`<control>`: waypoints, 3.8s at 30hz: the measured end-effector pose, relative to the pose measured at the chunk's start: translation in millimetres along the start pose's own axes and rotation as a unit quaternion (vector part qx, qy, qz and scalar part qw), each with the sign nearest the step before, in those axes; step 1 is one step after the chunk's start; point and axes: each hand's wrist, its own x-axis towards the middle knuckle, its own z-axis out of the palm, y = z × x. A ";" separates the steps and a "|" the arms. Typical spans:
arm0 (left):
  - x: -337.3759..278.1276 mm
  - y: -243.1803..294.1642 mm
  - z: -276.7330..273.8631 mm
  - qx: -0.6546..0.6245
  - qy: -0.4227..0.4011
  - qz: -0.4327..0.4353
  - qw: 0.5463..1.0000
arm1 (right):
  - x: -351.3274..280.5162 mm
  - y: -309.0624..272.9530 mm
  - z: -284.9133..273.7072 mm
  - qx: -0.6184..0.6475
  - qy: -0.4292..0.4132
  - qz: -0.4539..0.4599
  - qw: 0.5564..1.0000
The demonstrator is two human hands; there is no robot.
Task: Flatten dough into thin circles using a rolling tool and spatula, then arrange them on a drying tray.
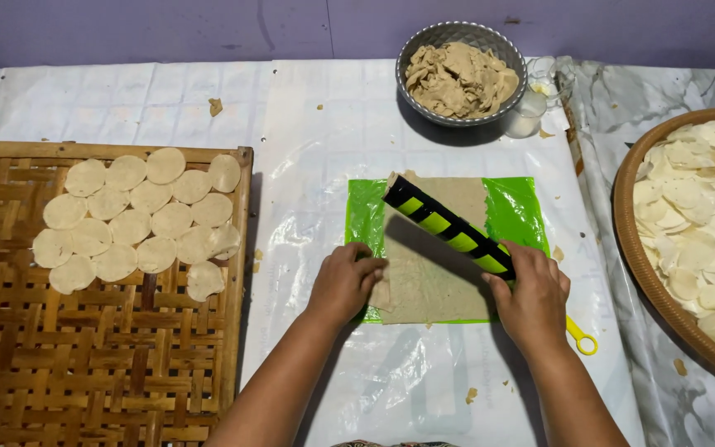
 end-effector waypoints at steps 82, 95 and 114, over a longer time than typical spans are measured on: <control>-125.4 11.6 0.8 0.089 0.128 0.074 0.985 | -68.2 -17.4 2.2 0.199 -0.013 -0.111 0.974; -45.2 60.2 12.8 0.043 0.104 0.187 0.976 | -0.7 85.5 -25.2 -0.095 -0.152 0.188 0.966; 199.8 62.0 -53.0 -0.252 0.092 -0.074 0.961 | 327.4 15.5 -17.9 -0.022 -0.048 0.064 0.997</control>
